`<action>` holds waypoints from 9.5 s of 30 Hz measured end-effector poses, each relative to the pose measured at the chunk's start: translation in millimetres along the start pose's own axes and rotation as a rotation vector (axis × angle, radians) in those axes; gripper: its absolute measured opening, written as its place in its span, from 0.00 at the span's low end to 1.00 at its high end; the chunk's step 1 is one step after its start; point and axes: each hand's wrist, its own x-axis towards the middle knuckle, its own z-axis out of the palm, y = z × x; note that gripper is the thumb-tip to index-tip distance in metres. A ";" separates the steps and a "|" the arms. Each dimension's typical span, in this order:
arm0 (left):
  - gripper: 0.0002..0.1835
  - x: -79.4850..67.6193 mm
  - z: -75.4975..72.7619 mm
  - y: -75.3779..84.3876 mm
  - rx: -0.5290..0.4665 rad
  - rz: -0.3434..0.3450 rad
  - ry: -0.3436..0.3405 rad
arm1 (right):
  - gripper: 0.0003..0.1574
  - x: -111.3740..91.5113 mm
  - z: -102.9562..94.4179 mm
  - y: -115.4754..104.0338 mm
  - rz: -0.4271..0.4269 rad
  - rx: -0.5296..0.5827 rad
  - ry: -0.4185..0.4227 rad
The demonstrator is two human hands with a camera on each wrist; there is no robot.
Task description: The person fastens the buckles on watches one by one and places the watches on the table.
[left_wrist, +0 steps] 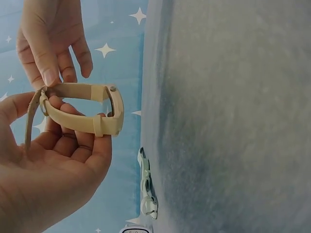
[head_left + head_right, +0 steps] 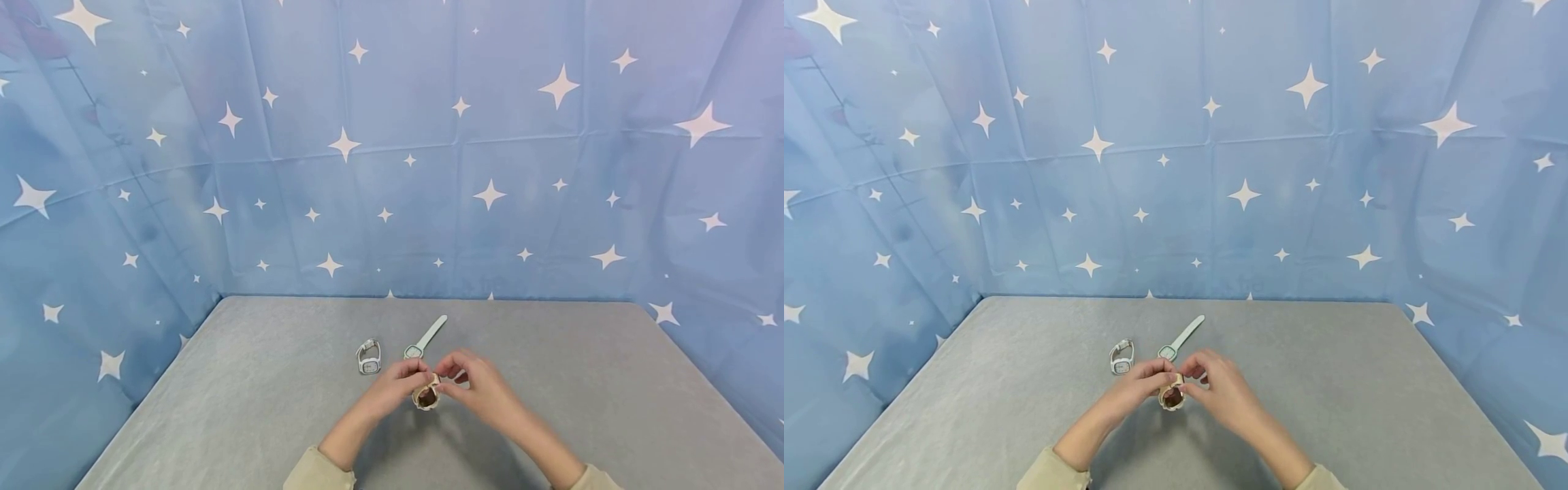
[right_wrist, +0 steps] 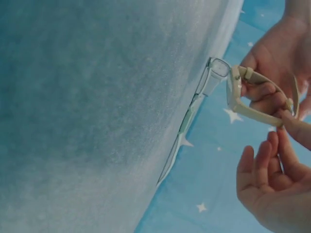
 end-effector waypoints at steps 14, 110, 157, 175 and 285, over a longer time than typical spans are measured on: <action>0.15 2.0 3.7 4.2 -0.069 -0.009 0.011 | 0.08 -4.7 4.8 2.4 -0.033 0.027 -0.067; 0.12 -4.0 1.4 9.6 -0.136 0.017 0.113 | 0.12 -6.8 8.9 -5.7 -0.131 0.030 0.195; 0.14 -6.0 -3.0 7.4 -0.082 0.160 0.032 | 0.12 -1.8 -1.0 -10.7 -0.146 0.288 0.302; 0.14 -5.2 -2.2 6.9 -0.080 0.164 0.032 | 0.12 -4.9 -2.3 -7.5 -0.143 0.250 0.301; 0.13 -5.3 -7.2 2.4 -0.069 0.156 0.041 | 0.14 -12.9 -4.2 4.3 -0.209 0.038 0.207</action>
